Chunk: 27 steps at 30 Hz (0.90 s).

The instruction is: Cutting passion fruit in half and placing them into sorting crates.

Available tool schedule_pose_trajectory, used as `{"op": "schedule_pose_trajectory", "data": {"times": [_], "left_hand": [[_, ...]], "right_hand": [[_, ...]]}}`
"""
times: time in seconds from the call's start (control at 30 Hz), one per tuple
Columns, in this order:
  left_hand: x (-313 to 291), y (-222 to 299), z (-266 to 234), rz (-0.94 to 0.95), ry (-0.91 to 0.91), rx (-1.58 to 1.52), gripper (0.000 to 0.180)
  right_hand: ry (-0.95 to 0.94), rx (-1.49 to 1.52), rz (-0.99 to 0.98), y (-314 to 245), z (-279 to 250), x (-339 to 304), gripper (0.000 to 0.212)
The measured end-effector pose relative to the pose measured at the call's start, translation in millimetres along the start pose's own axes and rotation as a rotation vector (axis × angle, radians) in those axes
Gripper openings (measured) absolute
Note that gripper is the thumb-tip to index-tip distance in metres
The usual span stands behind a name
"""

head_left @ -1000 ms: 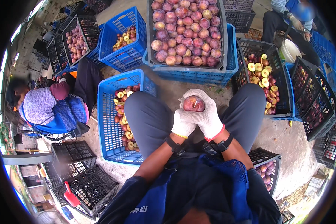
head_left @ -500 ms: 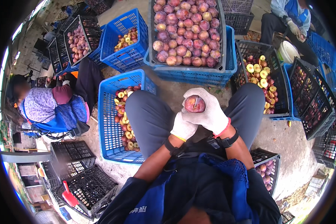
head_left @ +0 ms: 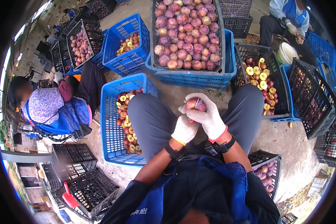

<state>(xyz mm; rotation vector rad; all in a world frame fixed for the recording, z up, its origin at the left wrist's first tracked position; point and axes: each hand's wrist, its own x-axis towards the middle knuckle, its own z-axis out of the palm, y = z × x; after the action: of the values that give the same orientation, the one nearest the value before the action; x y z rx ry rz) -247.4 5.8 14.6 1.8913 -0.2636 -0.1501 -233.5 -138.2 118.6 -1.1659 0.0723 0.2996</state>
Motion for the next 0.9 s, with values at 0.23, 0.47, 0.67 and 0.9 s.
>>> {"op": "schedule_pose_trajectory", "data": {"times": [0.23,0.47,0.67,0.9], "left_hand": [[-4.2,28.9,-2.9,-0.046,-0.073,0.233,0.022],[-2.4,14.7,6.5,0.071,-0.032,0.127,0.021],[-8.3,-21.9,23.2,0.006,0.156,-0.161,0.020],[-11.1,14.5,-13.3,-0.074,-0.095,0.190,0.014]], "right_hand": [[0.064,-1.046,-0.629,-5.5,-16.7,4.2,0.057],[-0.055,-0.100,-0.102,4.7,-16.6,-1.1,0.049],[-0.038,-0.254,-0.087,4.8,-7.3,0.7,0.050],[-0.001,-0.896,-0.478,1.6,-9.5,8.7,0.060]]}}
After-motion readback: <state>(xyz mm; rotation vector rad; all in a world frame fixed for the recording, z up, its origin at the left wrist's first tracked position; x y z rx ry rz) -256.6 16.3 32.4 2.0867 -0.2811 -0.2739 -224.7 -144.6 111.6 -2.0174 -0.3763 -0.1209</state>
